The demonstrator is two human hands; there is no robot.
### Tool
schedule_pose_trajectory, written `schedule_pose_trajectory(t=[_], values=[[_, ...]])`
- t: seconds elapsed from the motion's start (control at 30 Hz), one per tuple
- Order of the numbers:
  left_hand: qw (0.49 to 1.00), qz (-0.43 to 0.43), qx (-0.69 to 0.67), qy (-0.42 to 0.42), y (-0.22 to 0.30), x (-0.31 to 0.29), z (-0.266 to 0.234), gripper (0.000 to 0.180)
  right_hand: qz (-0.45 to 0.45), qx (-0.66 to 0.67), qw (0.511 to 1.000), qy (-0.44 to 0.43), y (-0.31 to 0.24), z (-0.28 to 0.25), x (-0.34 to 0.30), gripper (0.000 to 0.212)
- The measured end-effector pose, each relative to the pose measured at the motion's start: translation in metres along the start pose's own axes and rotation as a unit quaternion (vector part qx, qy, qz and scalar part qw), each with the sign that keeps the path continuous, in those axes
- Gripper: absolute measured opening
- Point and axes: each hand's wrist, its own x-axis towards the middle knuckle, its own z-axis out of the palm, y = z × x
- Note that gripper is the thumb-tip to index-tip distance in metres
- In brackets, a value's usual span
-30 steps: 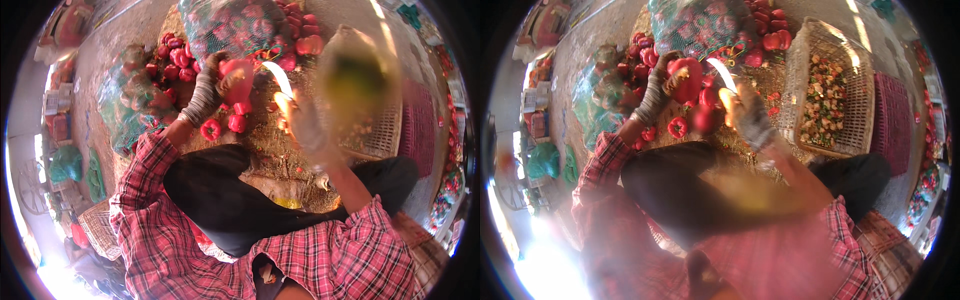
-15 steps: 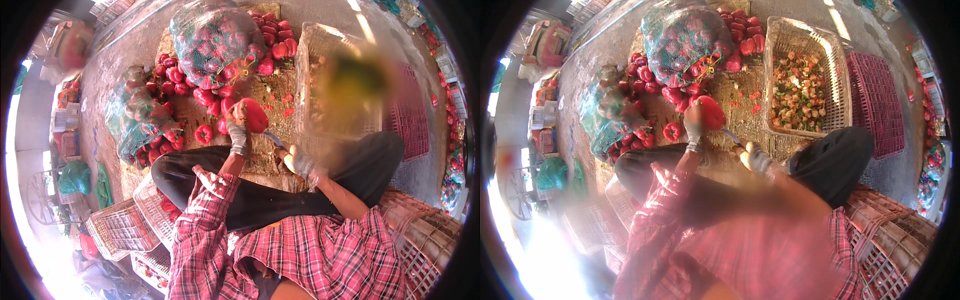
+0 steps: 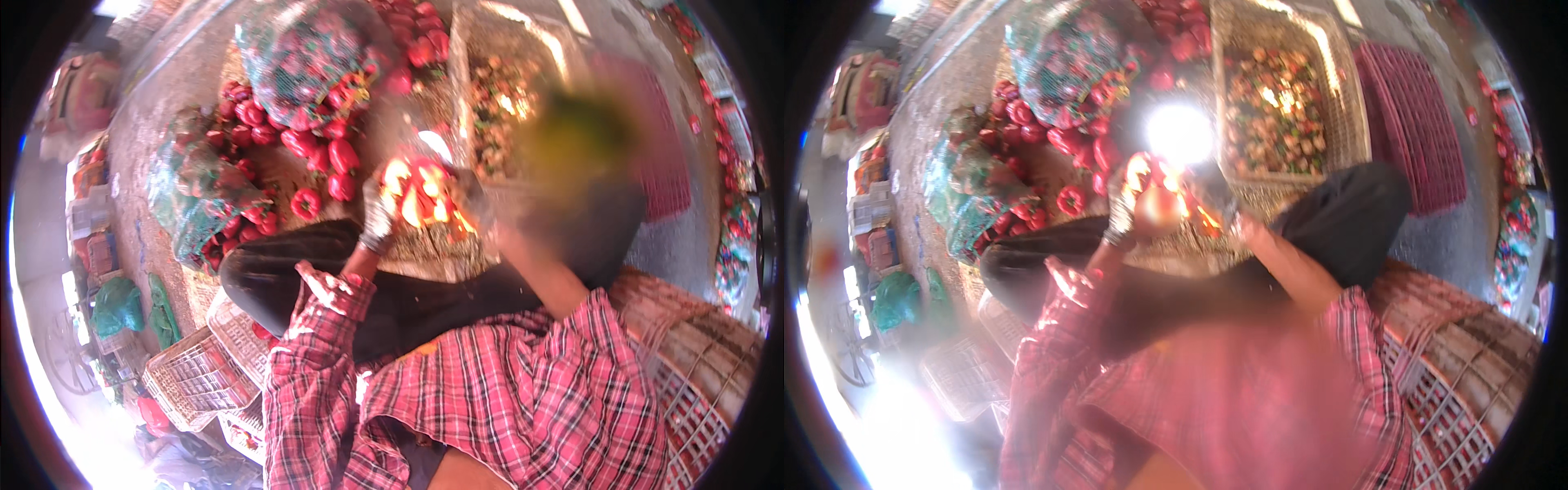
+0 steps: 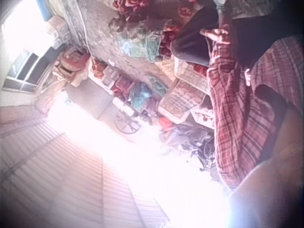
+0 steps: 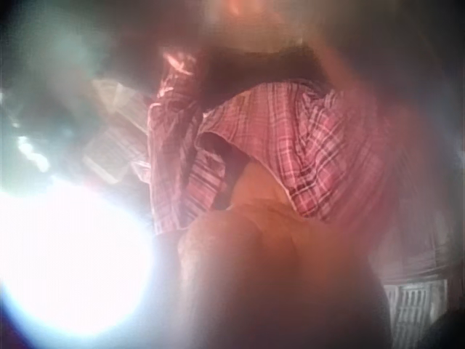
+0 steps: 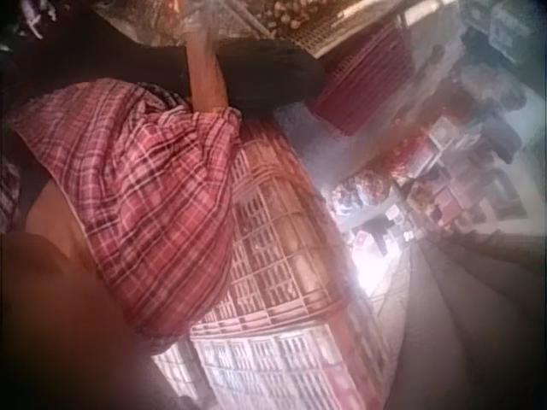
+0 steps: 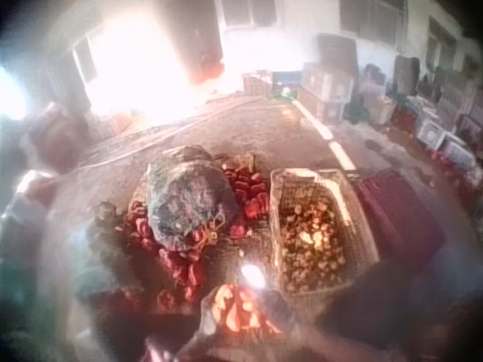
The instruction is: The person, while sitting on the ground, picks up red bell peppers from a pile, cuts off the stem and seeds using a knife, and places the trimmed peppers into a white crate.
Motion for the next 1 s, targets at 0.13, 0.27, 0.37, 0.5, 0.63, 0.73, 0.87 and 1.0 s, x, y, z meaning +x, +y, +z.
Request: schedule_pose_trajectory(t=[0.13,0.27,0.37,0.5,0.63,0.73,0.87,1.0], values=[[0.988,-0.005,-0.154,0.004,0.002,-0.001,0.001,0.032,0.281,0.367,0.887,0.004,0.007,0.011,-0.019,0.033],[0.977,0.165,0.131,0.010,0.026,-0.007,0.026,0.049,0.289,0.437,0.851,-0.038,-0.035,0.006,0.003,0.035],[0.990,0.041,0.128,-0.033,0.036,-0.003,0.002,0.030,0.361,0.276,0.891,0.011,-0.040,-0.008,0.024,0.037],[0.990,0.077,0.122,0.001,0.037,0.010,0.005,0.053,0.185,-0.006,0.962,0.203,-0.016,-0.025,0.031,0.029],[0.901,0.146,0.407,-0.032,0.044,0.001,0.027,0.053,0.110,-0.060,0.992,-0.012,-0.018,-0.027,0.028,0.035],[0.789,0.267,0.548,-0.081,0.027,-0.006,0.007,0.067,0.266,0.093,0.955,-0.090,-0.053,-0.005,0.033,0.045],[0.803,0.180,0.562,-0.080,0.012,-0.002,0.009,0.062,0.342,0.171,0.923,-0.038,-0.030,-0.005,0.016,0.030],[0.793,0.037,0.605,-0.060,-0.002,-0.006,0.007,0.056,0.314,0.093,0.944,0.026,-0.044,0.015,0.014,0.024]])
